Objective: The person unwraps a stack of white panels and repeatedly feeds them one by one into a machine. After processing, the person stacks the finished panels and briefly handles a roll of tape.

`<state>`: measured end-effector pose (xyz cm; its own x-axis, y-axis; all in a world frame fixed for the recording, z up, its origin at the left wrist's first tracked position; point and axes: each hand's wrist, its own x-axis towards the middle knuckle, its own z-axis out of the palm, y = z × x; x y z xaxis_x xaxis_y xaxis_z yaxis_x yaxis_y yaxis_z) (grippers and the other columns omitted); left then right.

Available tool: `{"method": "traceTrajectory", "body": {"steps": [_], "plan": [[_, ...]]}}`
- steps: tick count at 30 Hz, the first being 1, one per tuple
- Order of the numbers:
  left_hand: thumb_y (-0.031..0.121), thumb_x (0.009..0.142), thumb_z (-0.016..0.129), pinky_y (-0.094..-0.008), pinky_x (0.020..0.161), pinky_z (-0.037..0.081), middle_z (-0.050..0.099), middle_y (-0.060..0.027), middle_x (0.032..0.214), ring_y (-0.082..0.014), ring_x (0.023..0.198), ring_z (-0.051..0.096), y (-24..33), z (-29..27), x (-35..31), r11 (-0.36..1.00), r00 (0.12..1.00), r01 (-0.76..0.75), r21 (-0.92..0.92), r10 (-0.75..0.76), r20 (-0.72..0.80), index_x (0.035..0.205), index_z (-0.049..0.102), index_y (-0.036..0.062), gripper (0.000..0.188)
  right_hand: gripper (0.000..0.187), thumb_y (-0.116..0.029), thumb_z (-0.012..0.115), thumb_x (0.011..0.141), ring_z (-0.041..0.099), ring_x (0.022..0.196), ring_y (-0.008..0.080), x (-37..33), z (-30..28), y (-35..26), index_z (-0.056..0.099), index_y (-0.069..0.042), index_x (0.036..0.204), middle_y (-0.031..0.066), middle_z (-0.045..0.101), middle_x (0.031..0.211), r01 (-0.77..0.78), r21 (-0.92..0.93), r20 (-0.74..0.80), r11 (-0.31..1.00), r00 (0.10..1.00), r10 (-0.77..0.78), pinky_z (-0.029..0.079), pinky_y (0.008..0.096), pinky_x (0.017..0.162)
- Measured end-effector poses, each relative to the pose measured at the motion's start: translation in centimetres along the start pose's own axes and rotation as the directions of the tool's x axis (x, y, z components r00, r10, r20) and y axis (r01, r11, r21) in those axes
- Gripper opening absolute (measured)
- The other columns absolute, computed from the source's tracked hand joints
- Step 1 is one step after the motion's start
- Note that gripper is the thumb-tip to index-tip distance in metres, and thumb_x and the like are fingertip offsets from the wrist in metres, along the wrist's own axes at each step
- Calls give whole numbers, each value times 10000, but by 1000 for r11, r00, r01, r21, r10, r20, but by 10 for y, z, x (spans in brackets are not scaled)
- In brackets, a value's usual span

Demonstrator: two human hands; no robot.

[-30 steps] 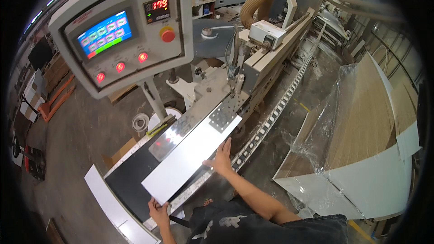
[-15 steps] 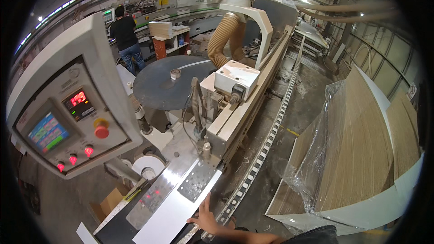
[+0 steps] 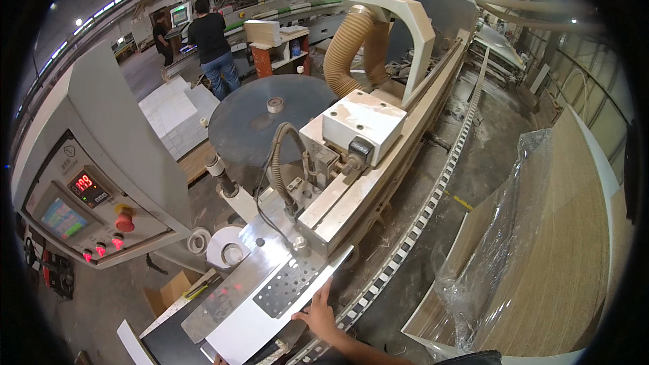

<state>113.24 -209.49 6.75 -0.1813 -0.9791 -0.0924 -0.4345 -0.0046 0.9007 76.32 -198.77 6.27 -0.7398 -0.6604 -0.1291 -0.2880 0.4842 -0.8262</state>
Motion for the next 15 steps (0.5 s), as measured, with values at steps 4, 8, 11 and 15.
{"method": "traceTrajectory", "body": {"steps": [4,8,11,15], "plan": [[288,758,867,-509,1121,371,643,-204,1342,-383,1269,579,17,37,5,573,830,-494,654,536,158,1254,594,-11,640,1369,-453,944,703,672,1169,480,28,-42,8,93,147,1590,371,-135,1678,-28,-67,2,997,1000,28,586,484,945],[428,744,860,-576,1155,290,635,-192,1385,-409,1334,528,39,80,13,717,839,-514,471,535,102,1198,611,35,650,1392,-424,957,706,494,1389,513,56,-58,40,57,130,1612,346,-136,1692,1,-167,-151,986,988,-26,505,478,1090],[494,690,877,-658,1189,184,609,-156,1414,-390,1364,512,39,114,23,723,845,-515,461,518,131,1197,628,84,698,1228,-493,805,906,448,1469,403,41,-49,39,1,78,1639,300,81,1723,-276,306,31,911,959,280,401,422,1192],[382,708,901,-709,1198,162,570,-180,1468,-384,1407,483,64,154,22,770,877,-477,424,451,167,1203,627,75,644,693,-505,488,1110,464,1377,219,-40,2,-28,250,-101,1621,71,444,1499,-509,754,491,417,857,157,407,481,1160]]}}
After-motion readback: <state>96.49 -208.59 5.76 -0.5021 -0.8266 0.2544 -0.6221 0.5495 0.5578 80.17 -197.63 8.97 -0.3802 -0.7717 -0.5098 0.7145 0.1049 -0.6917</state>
